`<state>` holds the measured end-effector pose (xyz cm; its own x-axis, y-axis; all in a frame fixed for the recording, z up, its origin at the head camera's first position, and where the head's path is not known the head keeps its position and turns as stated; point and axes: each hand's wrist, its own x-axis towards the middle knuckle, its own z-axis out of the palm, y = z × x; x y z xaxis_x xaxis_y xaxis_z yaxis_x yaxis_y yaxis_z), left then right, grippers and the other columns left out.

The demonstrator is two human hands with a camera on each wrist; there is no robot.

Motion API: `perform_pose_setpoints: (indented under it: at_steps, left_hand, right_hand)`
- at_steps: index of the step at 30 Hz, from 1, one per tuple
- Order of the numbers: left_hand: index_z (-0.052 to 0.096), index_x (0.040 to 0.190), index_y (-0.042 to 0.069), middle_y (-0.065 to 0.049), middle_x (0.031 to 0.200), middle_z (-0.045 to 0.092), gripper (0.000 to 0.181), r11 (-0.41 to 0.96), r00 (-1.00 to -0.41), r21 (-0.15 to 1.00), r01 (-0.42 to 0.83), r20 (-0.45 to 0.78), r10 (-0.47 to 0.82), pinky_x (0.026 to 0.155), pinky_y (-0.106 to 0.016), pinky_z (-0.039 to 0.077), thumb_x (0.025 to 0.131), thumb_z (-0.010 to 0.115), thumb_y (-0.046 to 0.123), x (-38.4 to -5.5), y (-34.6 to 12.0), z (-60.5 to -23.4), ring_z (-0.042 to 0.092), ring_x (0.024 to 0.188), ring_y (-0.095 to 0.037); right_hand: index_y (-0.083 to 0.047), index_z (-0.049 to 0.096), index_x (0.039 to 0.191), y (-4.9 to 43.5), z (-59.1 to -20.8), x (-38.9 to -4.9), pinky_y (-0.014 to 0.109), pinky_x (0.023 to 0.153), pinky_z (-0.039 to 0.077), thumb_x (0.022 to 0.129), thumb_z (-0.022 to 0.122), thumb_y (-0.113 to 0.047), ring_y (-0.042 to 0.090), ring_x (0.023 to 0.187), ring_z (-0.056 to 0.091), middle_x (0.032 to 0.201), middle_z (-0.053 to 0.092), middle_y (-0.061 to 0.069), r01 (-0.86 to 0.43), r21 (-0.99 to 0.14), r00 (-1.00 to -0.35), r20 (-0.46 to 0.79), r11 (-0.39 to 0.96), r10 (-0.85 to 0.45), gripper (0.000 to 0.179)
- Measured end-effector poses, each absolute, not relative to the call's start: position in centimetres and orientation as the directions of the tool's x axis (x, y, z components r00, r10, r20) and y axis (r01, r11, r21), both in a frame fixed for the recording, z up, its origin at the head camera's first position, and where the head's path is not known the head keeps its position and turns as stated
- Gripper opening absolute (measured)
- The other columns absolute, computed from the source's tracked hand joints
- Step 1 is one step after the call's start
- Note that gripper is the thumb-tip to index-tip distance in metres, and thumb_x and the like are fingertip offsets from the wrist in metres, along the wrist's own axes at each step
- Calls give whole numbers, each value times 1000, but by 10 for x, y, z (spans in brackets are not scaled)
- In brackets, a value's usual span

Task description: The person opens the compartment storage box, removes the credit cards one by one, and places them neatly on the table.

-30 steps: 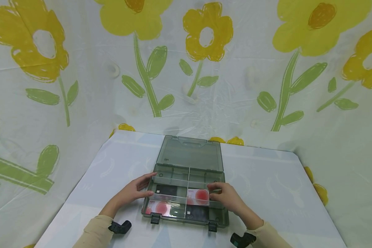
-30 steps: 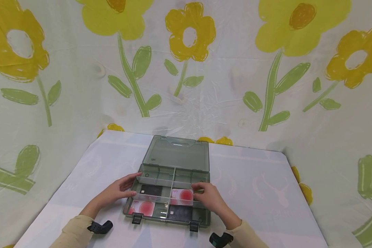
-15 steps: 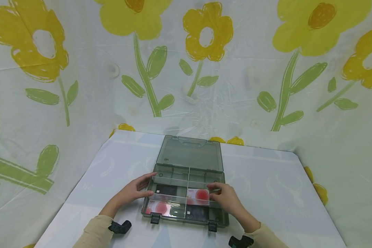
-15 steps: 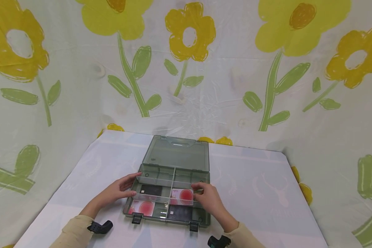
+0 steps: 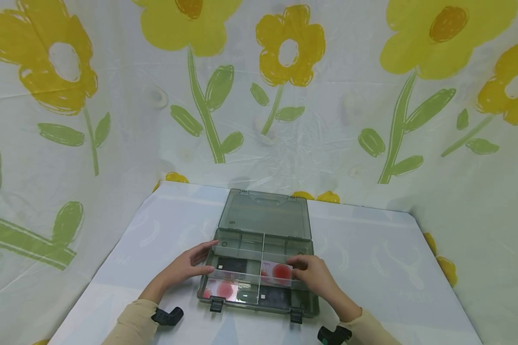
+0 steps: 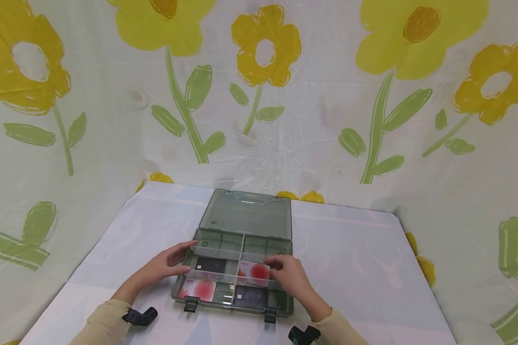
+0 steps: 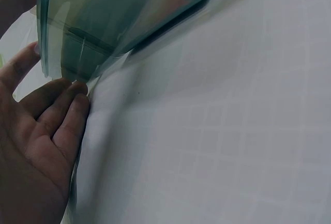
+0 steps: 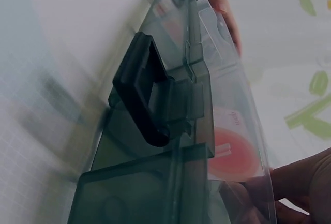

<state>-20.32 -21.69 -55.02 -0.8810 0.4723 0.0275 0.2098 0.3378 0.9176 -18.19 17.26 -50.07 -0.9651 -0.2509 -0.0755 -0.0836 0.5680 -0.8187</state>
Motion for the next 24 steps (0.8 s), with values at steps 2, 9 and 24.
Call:
perform_pose_setpoints:
  at_steps: [2,9,24]
  left_hand:
    - [37,157,10,-18,163,32,74,337,-881,918,209,27,473,121,-49,27,95,74,21,-203,-217,-550,27,150,-41]
    - [37,157,11,-18,163,32,73,335,-882,920,202,22,471,121,-49,27,95,74,20,-204,-217,-550,27,150,-42]
    - [38,157,12,-16,163,33,73,344,-888,918,196,18,460,121,-48,27,95,74,21,-204,-216,-551,27,150,-40]
  right_hand:
    - [-3,76,109,173,-501,-183,31,69,65,91,67,4,17,84,71,102,75,9,-89,-820,-961,-78,566,-264,21]
    - [-6,76,111,174,-501,-186,28,68,65,93,63,4,19,85,72,106,74,11,-127,-822,-950,-60,556,-306,24]
    - [-8,76,116,176,-504,-189,23,58,58,98,61,-2,16,76,63,110,74,9,-146,-830,-950,-35,539,-311,24]
